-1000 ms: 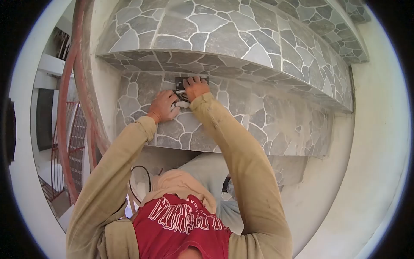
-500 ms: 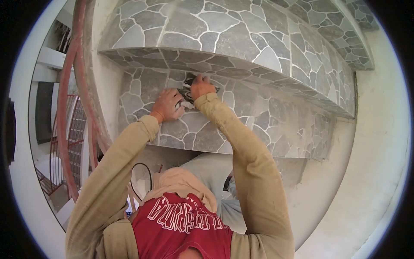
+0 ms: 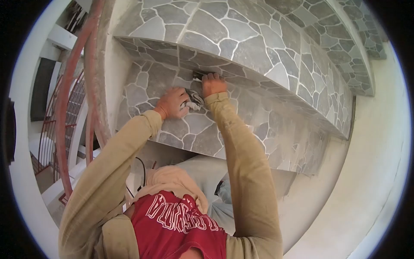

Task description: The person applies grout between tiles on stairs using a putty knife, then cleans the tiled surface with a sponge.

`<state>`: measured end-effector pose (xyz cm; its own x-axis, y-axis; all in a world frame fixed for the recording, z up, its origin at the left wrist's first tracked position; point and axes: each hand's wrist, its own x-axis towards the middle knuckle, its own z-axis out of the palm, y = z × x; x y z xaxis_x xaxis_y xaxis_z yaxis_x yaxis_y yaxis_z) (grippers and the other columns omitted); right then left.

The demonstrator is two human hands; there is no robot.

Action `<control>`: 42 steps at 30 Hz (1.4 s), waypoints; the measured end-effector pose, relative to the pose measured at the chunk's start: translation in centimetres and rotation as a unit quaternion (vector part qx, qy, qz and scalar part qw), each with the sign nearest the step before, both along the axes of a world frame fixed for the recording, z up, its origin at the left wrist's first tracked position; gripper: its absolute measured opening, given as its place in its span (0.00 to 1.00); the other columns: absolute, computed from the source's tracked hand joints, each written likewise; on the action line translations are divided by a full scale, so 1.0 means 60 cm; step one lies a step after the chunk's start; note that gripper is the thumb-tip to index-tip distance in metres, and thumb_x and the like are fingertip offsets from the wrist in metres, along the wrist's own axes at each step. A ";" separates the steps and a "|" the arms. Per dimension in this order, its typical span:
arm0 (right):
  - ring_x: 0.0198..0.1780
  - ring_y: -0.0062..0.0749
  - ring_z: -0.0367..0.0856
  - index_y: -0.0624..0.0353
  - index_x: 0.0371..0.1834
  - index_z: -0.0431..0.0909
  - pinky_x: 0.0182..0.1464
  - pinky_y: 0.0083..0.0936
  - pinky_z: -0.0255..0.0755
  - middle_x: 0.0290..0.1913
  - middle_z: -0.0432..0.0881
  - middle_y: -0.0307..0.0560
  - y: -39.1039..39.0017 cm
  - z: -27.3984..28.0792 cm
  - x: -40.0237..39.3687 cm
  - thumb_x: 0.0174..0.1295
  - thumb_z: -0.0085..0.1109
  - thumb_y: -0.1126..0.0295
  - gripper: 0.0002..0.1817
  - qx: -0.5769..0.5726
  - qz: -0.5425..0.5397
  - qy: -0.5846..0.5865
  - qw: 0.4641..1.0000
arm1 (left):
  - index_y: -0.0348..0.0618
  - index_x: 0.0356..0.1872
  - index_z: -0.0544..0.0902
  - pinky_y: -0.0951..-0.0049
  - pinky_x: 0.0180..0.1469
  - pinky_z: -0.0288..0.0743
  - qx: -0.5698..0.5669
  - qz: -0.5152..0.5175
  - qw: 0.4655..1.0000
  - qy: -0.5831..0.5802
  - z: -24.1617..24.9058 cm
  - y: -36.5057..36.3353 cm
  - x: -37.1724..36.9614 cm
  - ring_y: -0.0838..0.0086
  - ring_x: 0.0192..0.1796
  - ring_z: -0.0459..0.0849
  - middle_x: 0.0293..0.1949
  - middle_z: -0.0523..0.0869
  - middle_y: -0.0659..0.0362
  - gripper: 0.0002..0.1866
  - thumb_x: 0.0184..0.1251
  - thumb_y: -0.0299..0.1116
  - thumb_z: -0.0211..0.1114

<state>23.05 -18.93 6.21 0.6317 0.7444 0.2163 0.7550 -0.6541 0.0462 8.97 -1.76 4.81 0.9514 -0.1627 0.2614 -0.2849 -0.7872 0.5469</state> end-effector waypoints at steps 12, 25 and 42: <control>0.58 0.39 0.80 0.53 0.37 0.88 0.56 0.44 0.75 0.44 0.85 0.43 0.006 -0.029 -0.015 0.59 0.56 0.69 0.10 -0.043 -0.036 0.020 0.998 | 0.45 0.39 0.83 0.55 0.58 0.70 0.015 -0.017 1.000 -0.004 -0.008 -0.006 0.002 0.57 0.53 0.78 0.43 0.78 0.54 0.17 0.51 0.44 0.69; 0.42 0.56 0.82 0.56 0.43 0.84 0.42 0.43 0.76 0.37 0.82 0.52 -0.468 0.300 -0.255 0.52 0.65 0.79 0.14 0.260 -0.221 0.093 0.935 | 0.44 0.46 0.81 0.46 0.54 0.70 0.145 0.534 0.832 -0.035 -0.077 -0.017 0.083 0.51 0.53 0.79 0.49 0.80 0.48 0.18 0.64 0.46 0.60; 0.35 0.25 0.80 0.65 0.44 0.82 0.40 0.24 0.73 0.32 0.84 0.43 -0.603 0.389 -0.410 0.63 0.68 0.75 0.09 0.511 -0.404 0.064 0.756 | 0.41 0.49 0.86 0.54 0.60 0.74 0.109 0.106 0.968 -0.201 -0.008 -0.109 0.085 0.50 0.53 0.84 0.48 0.87 0.48 0.13 0.65 0.24 0.59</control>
<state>-1.55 -55.09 29.56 0.8548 -0.4111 0.3166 0.0452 -0.5487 -0.8348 14.05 -8.32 4.34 0.7978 -0.0682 0.5991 -0.2597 -0.9356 0.2393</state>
